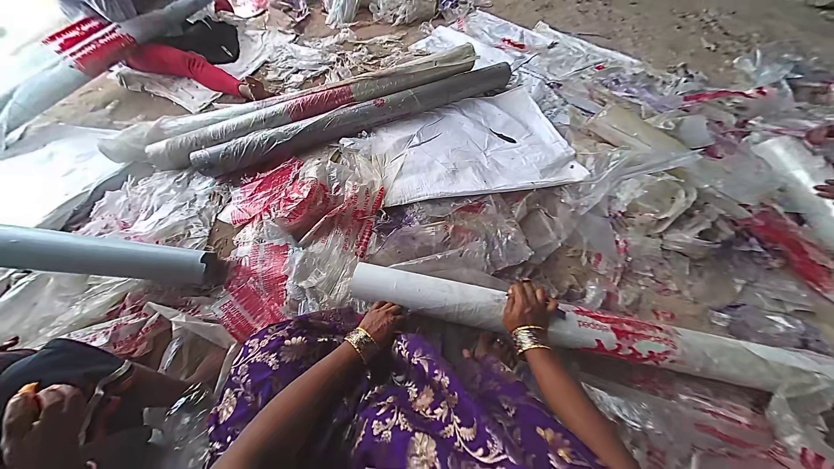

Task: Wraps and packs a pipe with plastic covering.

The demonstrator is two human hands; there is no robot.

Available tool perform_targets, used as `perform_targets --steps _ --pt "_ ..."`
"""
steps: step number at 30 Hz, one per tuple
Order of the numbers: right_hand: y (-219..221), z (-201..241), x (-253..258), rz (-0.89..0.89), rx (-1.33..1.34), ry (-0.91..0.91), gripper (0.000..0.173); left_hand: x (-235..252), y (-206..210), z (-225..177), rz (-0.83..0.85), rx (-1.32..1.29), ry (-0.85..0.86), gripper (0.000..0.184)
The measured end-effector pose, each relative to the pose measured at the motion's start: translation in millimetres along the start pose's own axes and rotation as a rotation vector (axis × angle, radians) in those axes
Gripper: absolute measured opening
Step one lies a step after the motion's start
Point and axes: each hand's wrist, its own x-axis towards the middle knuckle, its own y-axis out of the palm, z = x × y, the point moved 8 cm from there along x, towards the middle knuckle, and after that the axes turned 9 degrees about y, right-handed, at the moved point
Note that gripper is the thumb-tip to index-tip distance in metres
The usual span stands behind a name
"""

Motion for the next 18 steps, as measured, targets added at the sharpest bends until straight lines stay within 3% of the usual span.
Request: perform_targets --steps 6,12,16,18 --pt "-2.4 6.3 -3.4 0.148 -0.078 0.024 0.032 -12.9 15.5 -12.7 0.219 0.034 0.014 0.030" --pt "-2.9 5.2 -6.9 0.151 -0.102 0.033 0.030 -12.5 28.0 -18.2 0.213 0.053 -0.113 0.033" --pt "-2.7 1.7 9.7 0.183 -0.029 0.079 0.033 -20.0 5.5 -17.1 0.105 -0.159 -0.120 0.031" --pt "-1.9 3.1 13.7 0.190 0.005 0.074 0.032 -39.9 -20.0 -13.2 -0.172 -0.409 -0.054 0.030"
